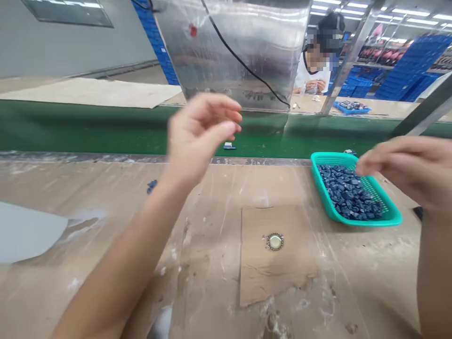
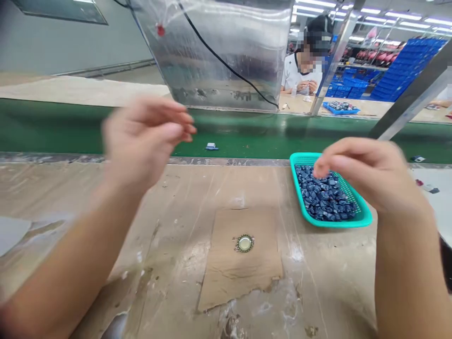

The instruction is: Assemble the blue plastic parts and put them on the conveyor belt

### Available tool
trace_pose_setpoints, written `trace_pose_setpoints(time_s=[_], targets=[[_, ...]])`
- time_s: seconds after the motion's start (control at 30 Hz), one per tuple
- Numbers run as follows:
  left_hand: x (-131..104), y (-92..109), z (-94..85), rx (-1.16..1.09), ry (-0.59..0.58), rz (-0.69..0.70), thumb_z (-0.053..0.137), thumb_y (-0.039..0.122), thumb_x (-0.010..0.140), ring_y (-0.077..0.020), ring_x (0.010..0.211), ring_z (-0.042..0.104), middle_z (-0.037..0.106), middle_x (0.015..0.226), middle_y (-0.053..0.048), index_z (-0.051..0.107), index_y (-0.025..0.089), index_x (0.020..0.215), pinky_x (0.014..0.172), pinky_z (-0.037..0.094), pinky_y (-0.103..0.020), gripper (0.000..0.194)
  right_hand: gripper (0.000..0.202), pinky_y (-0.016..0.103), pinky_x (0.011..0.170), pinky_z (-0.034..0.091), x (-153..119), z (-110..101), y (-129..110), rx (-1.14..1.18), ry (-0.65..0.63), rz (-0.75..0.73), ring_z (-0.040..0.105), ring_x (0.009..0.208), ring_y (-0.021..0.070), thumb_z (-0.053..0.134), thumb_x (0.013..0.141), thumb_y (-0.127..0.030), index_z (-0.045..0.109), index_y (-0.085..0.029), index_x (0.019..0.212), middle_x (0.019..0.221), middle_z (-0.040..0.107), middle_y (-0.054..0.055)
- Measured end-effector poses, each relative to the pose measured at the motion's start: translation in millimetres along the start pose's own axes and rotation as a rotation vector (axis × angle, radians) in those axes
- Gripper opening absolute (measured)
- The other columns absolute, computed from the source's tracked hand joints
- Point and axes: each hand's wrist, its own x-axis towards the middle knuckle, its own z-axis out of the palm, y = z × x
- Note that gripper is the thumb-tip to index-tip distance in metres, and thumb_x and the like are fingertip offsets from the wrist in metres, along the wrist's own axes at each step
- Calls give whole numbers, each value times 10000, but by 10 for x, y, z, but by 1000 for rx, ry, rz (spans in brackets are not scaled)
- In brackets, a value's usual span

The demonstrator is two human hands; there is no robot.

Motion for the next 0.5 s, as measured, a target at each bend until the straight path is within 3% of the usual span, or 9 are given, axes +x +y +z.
trace_pose_setpoints(time_s=[0.07,0.1,0.17,0.23,0.33,0.4,0.5], targets=[[93,-432,78,258,-39,-39,509,79,730,-181,952,548,557,1031,-31,517,187,1074,864,455,-398,361,76,265,573,514,130,267,69,-82,-262,-51,602,599,146,637,714,-122,675,-157,770,674,651,9],[137,-682,110,425,-58,-84,493,73,723,-204,1024,520,525,1129,-64,483,186,1136,898,436,-412,428,179,286,616,509,166,383,137,-149,-360,-76,619,650,172,613,682,-42,688,-165,788,730,671,21],[211,-1146,153,709,-201,-93,474,83,734,-246,1220,359,396,1310,-99,408,185,1246,1016,314,-439,526,322,326,678,498,189,552,301,-265,-442,-113,630,742,219,538,637,40,698,-176,813,837,682,37],[275,-1461,168,899,-317,-144,439,124,776,-265,1270,277,322,1375,-91,371,208,1291,1032,263,-467,526,345,339,731,492,175,626,436,-304,-462,-149,622,814,240,508,612,39,701,-186,789,905,676,32],[379,-1616,179,1033,-422,-255,383,187,828,-264,1178,387,436,1291,-72,441,243,1238,964,329,-455,419,295,335,773,485,137,626,474,-333,-529,-202,612,832,232,521,646,-37,699,-206,808,936,670,8],[444,-1596,205,1063,-442,-282,392,209,829,-257,1091,453,523,1168,-91,514,217,1152,931,356,-414,346,308,332,790,476,114,620,411,-392,-575,-226,601,838,229,500,688,-63,693,-203,883,931,669,16],[482,-1516,271,1092,-409,-278,454,221,798,-275,1020,481,544,1043,-146,543,146,1070,905,360,-390,296,376,336,811,452,86,666,307,-539,-629,-216,570,895,256,452,682,-10,679,-155,945,923,668,60]])
